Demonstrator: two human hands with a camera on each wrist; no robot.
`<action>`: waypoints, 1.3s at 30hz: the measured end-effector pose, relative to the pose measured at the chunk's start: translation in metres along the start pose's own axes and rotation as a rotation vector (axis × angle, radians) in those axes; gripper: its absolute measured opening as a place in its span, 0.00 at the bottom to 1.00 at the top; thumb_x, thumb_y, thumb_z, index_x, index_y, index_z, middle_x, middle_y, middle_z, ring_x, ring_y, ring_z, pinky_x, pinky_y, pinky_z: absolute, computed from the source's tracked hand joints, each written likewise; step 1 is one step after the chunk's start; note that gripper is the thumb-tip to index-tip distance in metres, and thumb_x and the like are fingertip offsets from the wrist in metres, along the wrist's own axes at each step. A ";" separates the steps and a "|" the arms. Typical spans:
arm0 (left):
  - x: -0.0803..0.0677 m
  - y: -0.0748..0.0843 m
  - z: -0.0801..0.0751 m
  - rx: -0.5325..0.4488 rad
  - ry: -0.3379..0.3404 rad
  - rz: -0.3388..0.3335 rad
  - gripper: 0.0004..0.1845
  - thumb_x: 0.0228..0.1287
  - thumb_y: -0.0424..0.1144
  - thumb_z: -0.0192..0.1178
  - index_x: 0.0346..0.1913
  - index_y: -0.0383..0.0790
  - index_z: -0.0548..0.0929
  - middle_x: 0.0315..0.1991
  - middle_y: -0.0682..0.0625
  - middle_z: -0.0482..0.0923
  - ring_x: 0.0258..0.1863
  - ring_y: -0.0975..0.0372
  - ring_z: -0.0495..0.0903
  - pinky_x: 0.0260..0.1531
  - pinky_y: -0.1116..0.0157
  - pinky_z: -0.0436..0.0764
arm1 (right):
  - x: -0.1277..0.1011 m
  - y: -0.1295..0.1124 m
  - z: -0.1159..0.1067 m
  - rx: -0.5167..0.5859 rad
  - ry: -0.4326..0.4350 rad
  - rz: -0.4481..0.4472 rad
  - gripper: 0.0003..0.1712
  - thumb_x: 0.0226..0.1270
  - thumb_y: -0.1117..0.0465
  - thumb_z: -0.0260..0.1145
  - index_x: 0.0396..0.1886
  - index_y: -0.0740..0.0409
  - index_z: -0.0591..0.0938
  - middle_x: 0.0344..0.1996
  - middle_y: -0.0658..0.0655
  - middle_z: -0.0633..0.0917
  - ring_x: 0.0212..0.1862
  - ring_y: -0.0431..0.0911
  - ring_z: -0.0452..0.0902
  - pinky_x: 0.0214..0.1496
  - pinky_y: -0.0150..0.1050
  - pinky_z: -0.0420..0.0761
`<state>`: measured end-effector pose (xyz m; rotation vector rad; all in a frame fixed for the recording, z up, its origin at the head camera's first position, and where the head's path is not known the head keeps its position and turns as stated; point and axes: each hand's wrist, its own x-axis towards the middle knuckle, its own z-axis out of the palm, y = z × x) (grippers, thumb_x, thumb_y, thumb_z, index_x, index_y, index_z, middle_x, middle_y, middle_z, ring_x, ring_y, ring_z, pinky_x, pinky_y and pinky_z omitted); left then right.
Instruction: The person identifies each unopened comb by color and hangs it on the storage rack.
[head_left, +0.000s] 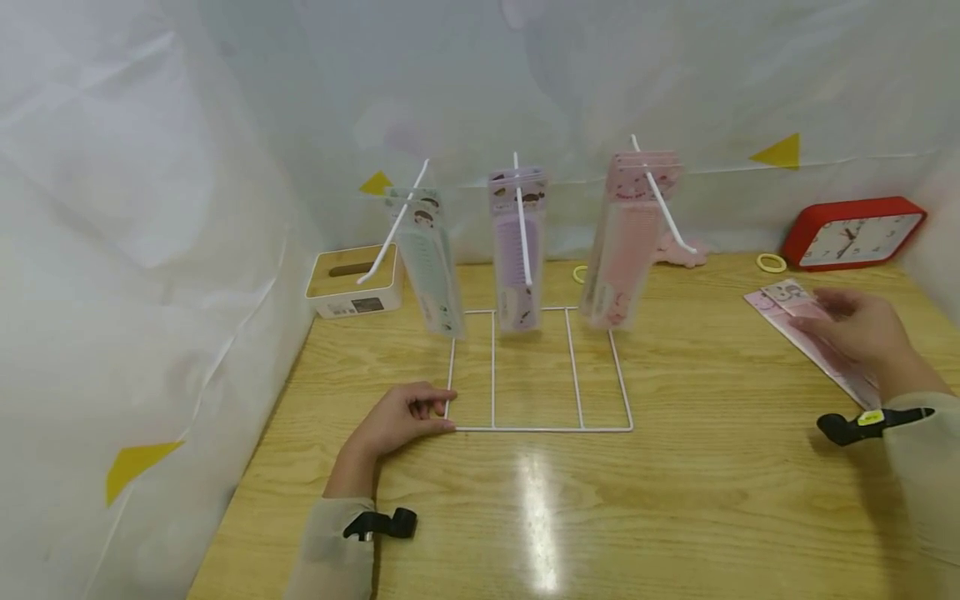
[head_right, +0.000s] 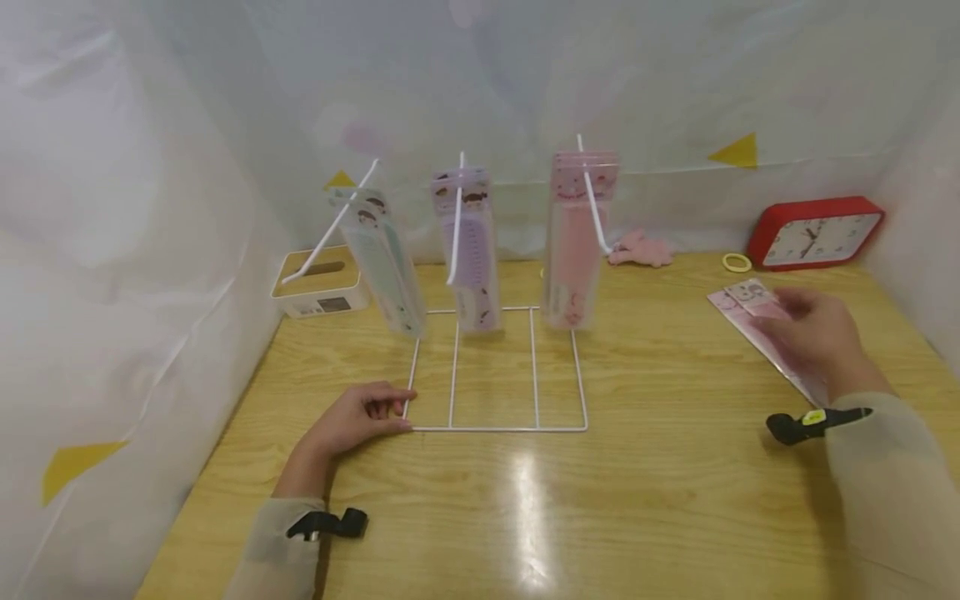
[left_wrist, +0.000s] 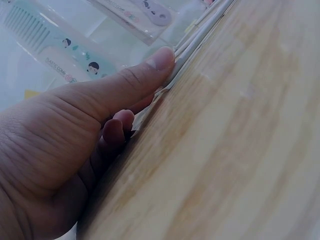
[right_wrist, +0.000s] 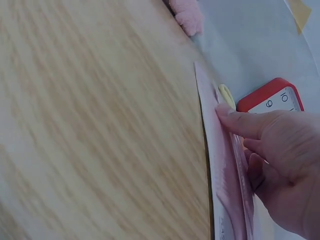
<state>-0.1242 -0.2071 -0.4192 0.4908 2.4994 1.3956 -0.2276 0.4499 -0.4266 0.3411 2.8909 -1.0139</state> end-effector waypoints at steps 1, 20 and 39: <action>0.000 0.000 0.000 0.000 0.000 0.000 0.22 0.57 0.33 0.73 0.55 0.34 0.85 0.37 0.40 0.83 0.28 0.66 0.72 0.30 0.72 0.72 | 0.000 -0.002 -0.001 -0.012 -0.005 -0.002 0.56 0.65 0.32 0.63 0.77 0.67 0.58 0.69 0.78 0.65 0.66 0.69 0.59 0.66 0.68 0.61; -0.001 0.001 0.002 -0.007 0.007 -0.005 0.22 0.56 0.32 0.73 0.56 0.34 0.85 0.38 0.39 0.83 0.27 0.65 0.71 0.30 0.72 0.72 | -0.010 -0.024 0.007 -0.065 0.019 -0.089 0.44 0.65 0.31 0.62 0.68 0.60 0.75 0.62 0.73 0.76 0.62 0.63 0.67 0.55 0.48 0.74; 0.000 -0.002 0.001 0.011 0.010 0.015 0.22 0.56 0.33 0.74 0.55 0.35 0.85 0.37 0.41 0.83 0.28 0.66 0.72 0.31 0.72 0.73 | -0.040 -0.073 0.020 -0.189 0.643 -0.725 0.16 0.52 0.70 0.77 0.43 0.58 0.91 0.30 0.66 0.89 0.25 0.36 0.78 0.29 0.38 0.70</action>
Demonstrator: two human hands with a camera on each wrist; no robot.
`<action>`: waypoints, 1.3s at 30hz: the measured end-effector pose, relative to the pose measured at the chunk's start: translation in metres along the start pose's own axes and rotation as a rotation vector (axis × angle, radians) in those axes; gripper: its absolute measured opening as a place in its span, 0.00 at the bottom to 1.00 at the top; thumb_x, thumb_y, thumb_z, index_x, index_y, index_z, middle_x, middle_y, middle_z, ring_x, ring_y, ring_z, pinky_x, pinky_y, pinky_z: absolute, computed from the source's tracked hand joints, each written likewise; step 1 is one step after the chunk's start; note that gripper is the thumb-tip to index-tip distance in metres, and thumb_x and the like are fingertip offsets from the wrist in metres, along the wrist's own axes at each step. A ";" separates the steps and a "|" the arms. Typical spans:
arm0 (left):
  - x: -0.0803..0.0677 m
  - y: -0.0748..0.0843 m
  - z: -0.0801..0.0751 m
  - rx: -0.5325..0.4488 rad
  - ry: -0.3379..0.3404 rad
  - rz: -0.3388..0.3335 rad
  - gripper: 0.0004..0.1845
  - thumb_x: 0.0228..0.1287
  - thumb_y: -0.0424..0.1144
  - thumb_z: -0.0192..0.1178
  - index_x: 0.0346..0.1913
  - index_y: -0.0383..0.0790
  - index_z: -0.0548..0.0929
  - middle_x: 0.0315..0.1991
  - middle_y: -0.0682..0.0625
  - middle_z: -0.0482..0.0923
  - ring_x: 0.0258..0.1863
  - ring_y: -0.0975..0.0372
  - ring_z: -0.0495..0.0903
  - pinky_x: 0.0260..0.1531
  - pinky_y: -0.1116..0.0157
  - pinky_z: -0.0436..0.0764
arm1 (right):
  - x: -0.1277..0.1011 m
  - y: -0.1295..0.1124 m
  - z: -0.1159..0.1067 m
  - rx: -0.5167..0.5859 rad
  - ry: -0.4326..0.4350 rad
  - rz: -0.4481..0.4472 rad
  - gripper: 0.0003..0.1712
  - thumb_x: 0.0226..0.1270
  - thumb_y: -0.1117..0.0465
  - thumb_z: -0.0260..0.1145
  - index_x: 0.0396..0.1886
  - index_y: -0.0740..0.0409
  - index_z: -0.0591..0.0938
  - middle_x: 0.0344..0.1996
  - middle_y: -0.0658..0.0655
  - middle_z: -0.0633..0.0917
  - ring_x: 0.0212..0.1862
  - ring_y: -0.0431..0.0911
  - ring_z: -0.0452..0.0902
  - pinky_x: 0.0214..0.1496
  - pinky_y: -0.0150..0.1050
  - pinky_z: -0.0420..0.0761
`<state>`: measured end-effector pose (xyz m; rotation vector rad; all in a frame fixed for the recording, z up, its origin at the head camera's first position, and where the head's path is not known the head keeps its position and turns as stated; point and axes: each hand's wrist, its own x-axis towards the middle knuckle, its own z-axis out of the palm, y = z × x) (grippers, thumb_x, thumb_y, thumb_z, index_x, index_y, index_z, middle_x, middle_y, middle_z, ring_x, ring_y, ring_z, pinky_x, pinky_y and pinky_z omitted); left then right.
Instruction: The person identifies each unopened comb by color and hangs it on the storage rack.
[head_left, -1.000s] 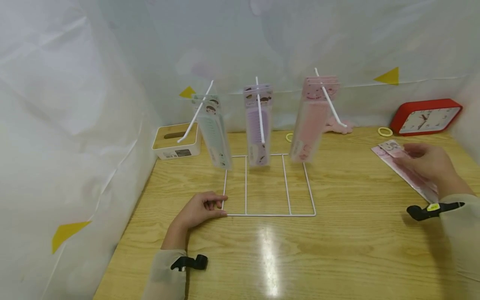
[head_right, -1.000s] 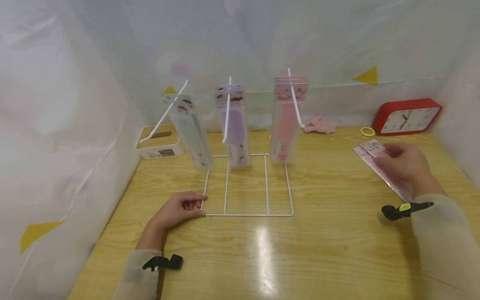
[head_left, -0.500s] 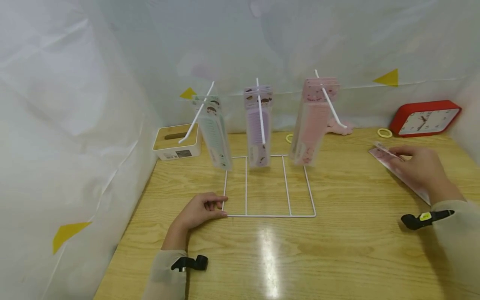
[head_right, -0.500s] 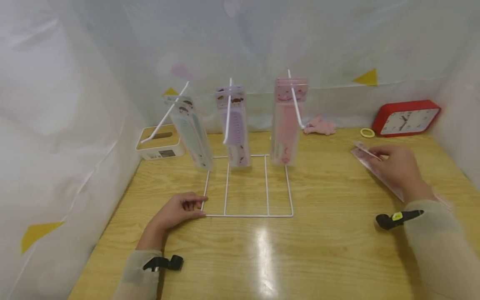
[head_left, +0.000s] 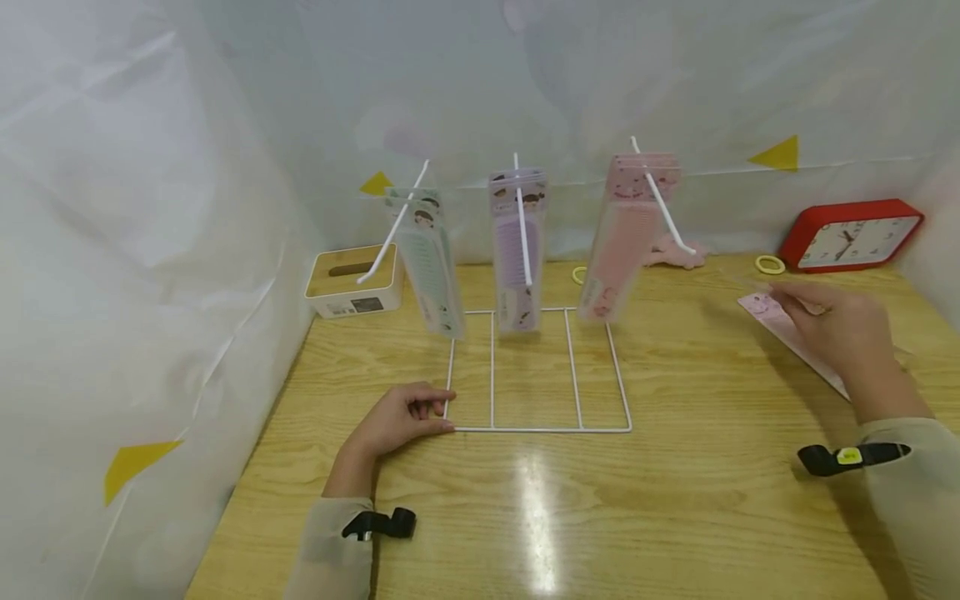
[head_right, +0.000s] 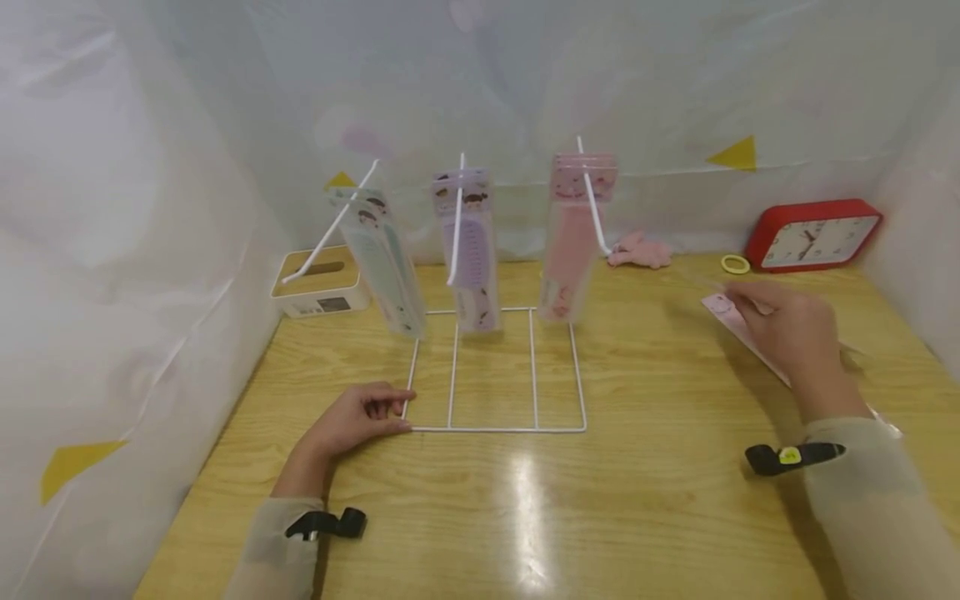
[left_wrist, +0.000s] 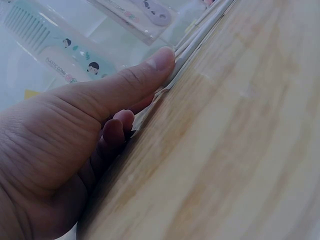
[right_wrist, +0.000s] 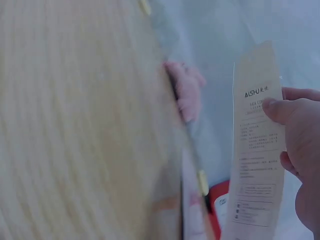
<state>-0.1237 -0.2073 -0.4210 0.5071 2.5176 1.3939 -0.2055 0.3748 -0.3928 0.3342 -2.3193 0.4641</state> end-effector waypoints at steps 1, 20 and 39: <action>0.000 0.000 0.000 0.000 0.000 0.002 0.22 0.56 0.33 0.73 0.55 0.34 0.85 0.37 0.41 0.83 0.28 0.66 0.72 0.31 0.71 0.73 | 0.003 -0.003 -0.001 0.025 0.038 -0.014 0.15 0.51 0.71 0.78 0.41 0.60 0.91 0.28 0.66 0.89 0.23 0.27 0.72 0.28 0.31 0.67; -0.002 0.000 -0.001 -0.003 0.003 -0.012 0.22 0.56 0.33 0.74 0.55 0.35 0.86 0.37 0.41 0.83 0.28 0.65 0.72 0.31 0.71 0.73 | 0.042 -0.067 -0.045 0.436 0.046 0.236 0.18 0.72 0.66 0.63 0.60 0.62 0.83 0.41 0.23 0.80 0.31 0.22 0.73 0.36 0.12 0.70; 0.000 0.004 -0.001 -0.001 -0.006 -0.037 0.22 0.57 0.33 0.73 0.55 0.34 0.85 0.38 0.40 0.83 0.29 0.62 0.72 0.31 0.71 0.72 | 0.041 -0.089 -0.050 0.591 -0.267 -0.052 0.15 0.67 0.78 0.60 0.44 0.62 0.87 0.33 0.35 0.83 0.32 0.27 0.71 0.32 0.20 0.67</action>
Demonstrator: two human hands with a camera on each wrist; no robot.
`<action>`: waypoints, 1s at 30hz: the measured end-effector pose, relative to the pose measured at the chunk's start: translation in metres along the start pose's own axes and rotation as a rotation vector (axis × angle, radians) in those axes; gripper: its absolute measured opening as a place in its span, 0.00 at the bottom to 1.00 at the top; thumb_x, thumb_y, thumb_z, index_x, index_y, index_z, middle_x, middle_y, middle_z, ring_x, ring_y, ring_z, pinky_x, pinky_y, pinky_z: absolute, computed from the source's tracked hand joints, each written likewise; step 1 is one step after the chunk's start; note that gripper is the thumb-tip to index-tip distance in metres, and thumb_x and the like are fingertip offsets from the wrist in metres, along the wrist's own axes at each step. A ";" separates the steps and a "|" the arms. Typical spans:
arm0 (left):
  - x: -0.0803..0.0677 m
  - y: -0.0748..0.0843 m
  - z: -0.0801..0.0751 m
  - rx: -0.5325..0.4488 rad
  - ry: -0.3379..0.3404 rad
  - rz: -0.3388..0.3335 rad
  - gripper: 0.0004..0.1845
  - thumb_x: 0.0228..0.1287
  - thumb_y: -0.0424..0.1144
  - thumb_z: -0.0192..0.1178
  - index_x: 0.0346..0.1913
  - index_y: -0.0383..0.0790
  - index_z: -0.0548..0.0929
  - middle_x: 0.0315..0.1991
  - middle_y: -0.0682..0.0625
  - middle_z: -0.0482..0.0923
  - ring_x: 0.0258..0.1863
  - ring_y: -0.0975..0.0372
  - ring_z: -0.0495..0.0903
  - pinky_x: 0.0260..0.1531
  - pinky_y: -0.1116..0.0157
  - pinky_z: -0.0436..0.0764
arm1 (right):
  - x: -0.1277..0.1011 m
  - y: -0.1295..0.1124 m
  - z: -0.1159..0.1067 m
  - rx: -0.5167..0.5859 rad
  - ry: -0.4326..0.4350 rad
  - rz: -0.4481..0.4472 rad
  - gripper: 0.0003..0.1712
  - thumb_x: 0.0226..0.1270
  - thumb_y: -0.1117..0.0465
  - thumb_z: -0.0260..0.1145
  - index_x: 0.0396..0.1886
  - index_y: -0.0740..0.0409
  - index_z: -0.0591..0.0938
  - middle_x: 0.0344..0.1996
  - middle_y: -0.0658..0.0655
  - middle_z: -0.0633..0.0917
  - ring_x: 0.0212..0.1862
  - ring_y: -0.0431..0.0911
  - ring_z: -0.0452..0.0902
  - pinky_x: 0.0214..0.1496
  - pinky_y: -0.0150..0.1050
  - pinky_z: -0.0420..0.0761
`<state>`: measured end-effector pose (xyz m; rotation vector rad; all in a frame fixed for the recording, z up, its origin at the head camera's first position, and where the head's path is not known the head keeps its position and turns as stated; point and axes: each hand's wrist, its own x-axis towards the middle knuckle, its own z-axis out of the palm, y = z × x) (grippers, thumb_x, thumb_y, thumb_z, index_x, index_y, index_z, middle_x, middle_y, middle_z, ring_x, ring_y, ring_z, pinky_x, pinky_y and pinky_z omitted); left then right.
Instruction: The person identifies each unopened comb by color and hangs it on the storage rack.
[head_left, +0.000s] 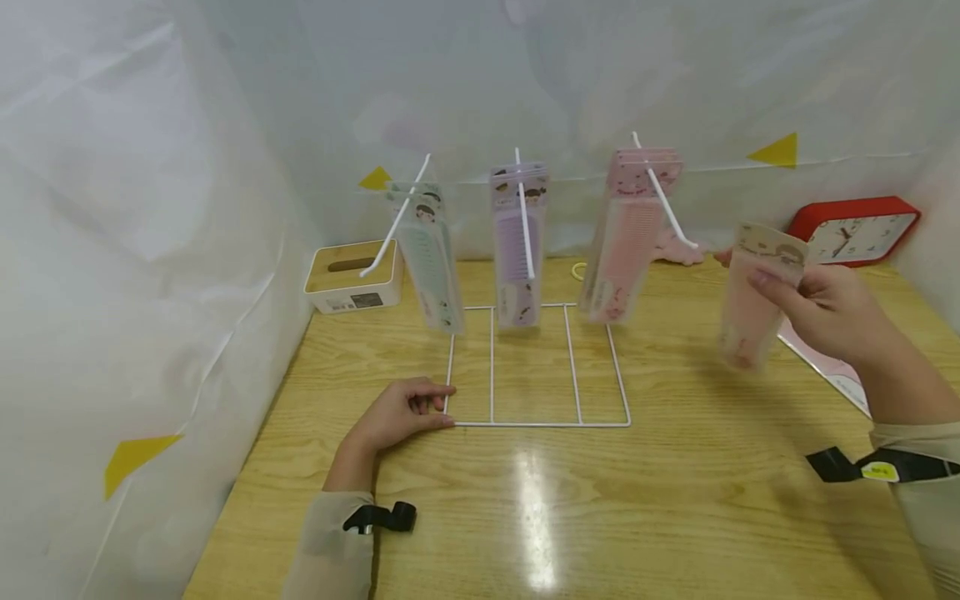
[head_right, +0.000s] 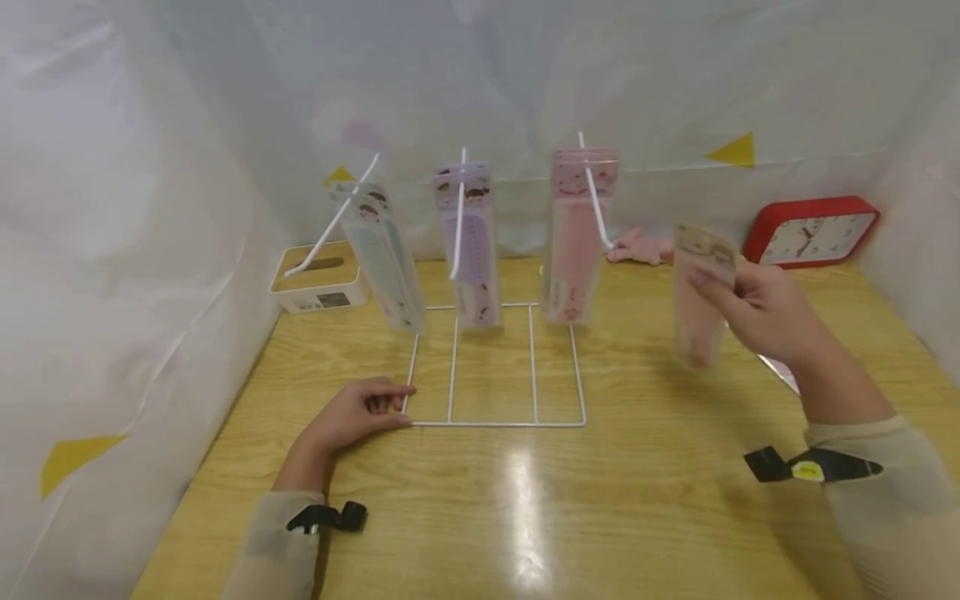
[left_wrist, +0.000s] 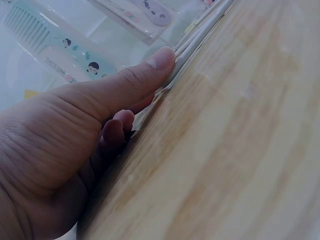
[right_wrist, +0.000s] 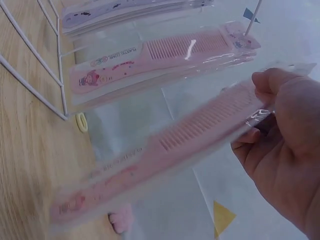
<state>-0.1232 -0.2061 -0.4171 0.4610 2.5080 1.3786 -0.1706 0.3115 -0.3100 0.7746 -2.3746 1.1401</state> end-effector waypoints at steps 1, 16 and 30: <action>0.000 0.000 0.000 0.001 0.001 -0.001 0.22 0.57 0.33 0.73 0.55 0.35 0.85 0.38 0.40 0.83 0.29 0.62 0.72 0.31 0.71 0.72 | 0.000 -0.002 0.000 -0.001 0.002 -0.010 0.15 0.67 0.78 0.60 0.39 0.59 0.88 0.25 0.35 0.80 0.26 0.28 0.66 0.28 0.22 0.64; 0.000 0.000 0.000 0.001 -0.008 0.003 0.22 0.57 0.33 0.73 0.56 0.34 0.85 0.37 0.40 0.82 0.28 0.64 0.72 0.31 0.72 0.72 | 0.005 -0.067 0.015 0.342 0.114 -0.024 0.07 0.64 0.81 0.61 0.28 0.72 0.79 0.12 0.48 0.69 0.14 0.37 0.59 0.14 0.33 0.54; 0.001 -0.002 0.000 -0.007 0.002 0.006 0.22 0.56 0.32 0.73 0.55 0.34 0.85 0.38 0.40 0.83 0.28 0.64 0.72 0.31 0.72 0.72 | 0.014 -0.103 0.031 0.244 0.027 0.025 0.11 0.65 0.81 0.60 0.33 0.64 0.84 0.14 0.46 0.68 0.14 0.40 0.56 0.14 0.33 0.54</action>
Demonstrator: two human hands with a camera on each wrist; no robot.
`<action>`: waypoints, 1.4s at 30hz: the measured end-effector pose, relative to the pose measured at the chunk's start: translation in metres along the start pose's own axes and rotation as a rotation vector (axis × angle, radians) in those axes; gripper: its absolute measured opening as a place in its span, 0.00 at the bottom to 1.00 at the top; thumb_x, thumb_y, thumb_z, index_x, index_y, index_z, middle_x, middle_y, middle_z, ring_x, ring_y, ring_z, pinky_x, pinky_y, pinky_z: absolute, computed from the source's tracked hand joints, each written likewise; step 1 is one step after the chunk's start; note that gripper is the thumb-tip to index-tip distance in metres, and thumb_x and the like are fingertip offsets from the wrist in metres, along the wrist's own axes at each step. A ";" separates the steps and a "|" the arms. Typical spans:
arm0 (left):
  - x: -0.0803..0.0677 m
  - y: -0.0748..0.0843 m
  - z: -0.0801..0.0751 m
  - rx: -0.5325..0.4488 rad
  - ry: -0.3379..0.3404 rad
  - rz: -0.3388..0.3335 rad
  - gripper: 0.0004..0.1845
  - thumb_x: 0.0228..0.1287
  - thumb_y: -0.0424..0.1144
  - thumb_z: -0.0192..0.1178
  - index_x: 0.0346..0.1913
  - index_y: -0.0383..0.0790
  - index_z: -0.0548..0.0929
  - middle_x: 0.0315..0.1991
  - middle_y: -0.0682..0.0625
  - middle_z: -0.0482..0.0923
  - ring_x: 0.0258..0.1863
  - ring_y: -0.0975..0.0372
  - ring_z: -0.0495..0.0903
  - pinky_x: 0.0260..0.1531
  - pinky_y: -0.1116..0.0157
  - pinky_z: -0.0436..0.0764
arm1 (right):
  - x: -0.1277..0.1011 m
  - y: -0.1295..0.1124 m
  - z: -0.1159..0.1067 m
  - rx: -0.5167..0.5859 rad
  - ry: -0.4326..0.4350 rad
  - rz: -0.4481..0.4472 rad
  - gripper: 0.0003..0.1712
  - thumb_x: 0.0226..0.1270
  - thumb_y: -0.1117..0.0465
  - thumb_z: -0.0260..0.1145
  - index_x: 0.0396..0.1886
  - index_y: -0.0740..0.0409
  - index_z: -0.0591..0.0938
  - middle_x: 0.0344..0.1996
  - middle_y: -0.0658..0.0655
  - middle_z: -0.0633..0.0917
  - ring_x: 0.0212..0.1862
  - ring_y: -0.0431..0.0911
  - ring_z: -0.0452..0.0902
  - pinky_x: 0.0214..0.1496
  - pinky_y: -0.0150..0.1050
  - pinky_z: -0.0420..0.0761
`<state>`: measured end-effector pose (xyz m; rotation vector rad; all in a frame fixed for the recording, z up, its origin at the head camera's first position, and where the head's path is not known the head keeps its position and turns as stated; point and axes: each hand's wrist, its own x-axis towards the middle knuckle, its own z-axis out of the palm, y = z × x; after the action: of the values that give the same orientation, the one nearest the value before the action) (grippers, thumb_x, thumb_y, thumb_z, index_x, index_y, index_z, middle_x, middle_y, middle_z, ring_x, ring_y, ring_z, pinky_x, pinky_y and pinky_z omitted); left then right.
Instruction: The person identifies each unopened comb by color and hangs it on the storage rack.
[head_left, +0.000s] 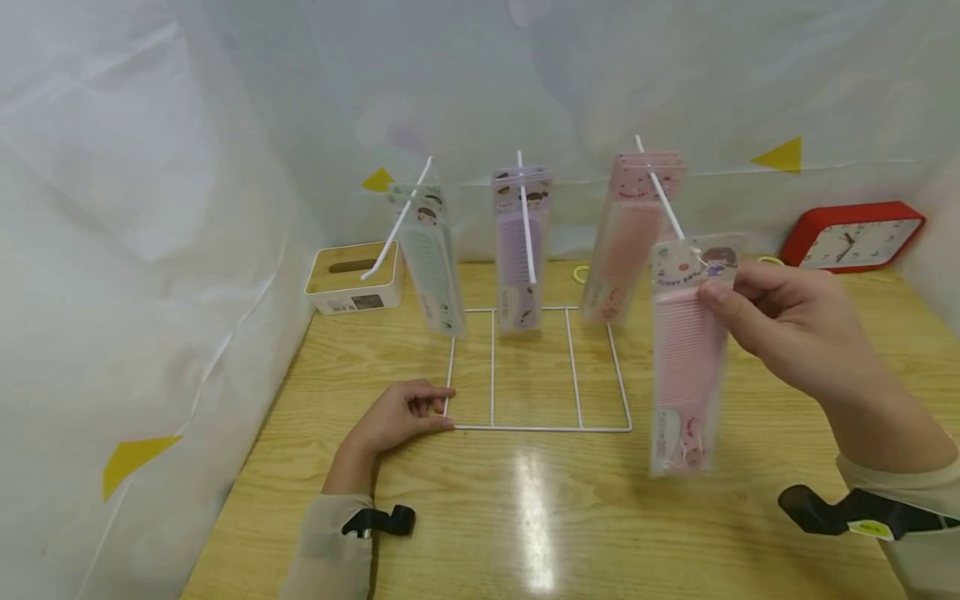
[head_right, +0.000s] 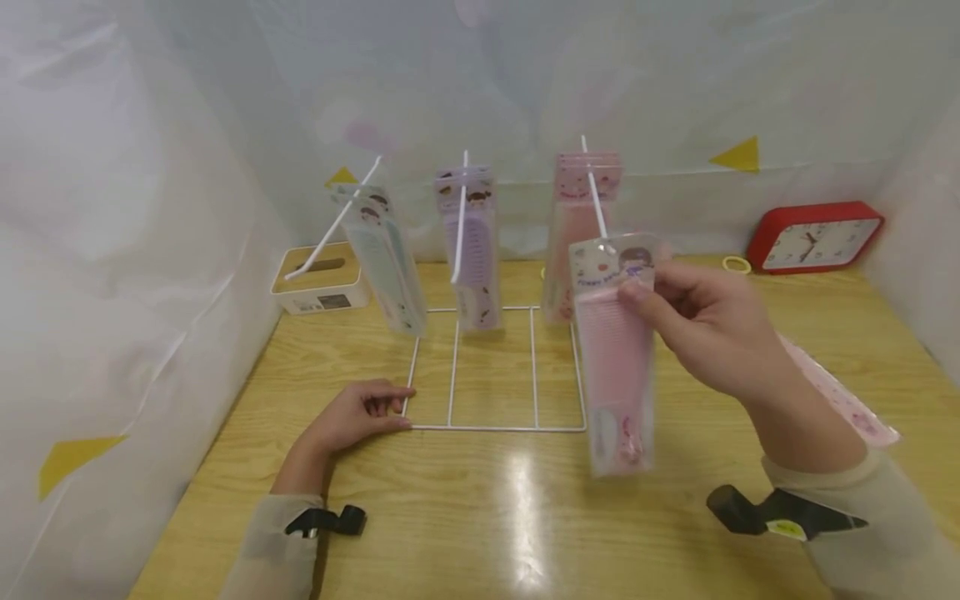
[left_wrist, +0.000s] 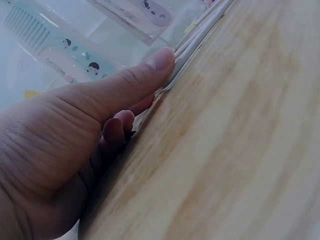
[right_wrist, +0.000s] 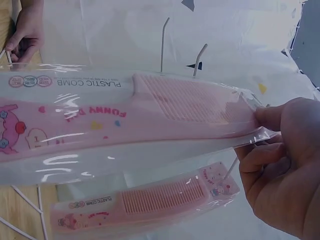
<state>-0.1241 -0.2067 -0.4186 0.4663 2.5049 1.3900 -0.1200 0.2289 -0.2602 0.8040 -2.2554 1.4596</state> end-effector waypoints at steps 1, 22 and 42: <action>0.000 0.000 0.000 -0.004 -0.001 0.000 0.22 0.56 0.32 0.73 0.56 0.34 0.85 0.38 0.40 0.82 0.28 0.64 0.72 0.31 0.72 0.72 | 0.001 0.001 0.000 0.019 -0.010 0.014 0.10 0.65 0.80 0.60 0.34 0.65 0.83 0.14 0.47 0.67 0.14 0.40 0.55 0.13 0.34 0.53; 0.007 -0.029 -0.002 0.019 -0.003 0.025 0.23 0.55 0.42 0.76 0.55 0.45 0.87 0.36 0.51 0.82 0.28 0.64 0.73 0.31 0.70 0.74 | 0.071 0.047 0.000 0.032 0.007 0.444 0.09 0.74 0.57 0.62 0.38 0.49 0.89 0.26 0.41 0.81 0.29 0.43 0.70 0.25 0.32 0.75; 0.009 -0.034 0.002 0.005 0.003 0.011 0.24 0.55 0.37 0.75 0.56 0.39 0.86 0.38 0.44 0.84 0.28 0.64 0.72 0.30 0.71 0.73 | 0.037 0.105 -0.043 -0.145 -0.130 0.525 0.21 0.67 0.52 0.70 0.57 0.53 0.85 0.36 0.32 0.89 0.39 0.30 0.84 0.37 0.26 0.80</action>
<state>-0.1368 -0.2189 -0.4495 0.4792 2.5126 1.3901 -0.2150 0.2906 -0.2971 0.2749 -2.7770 1.4525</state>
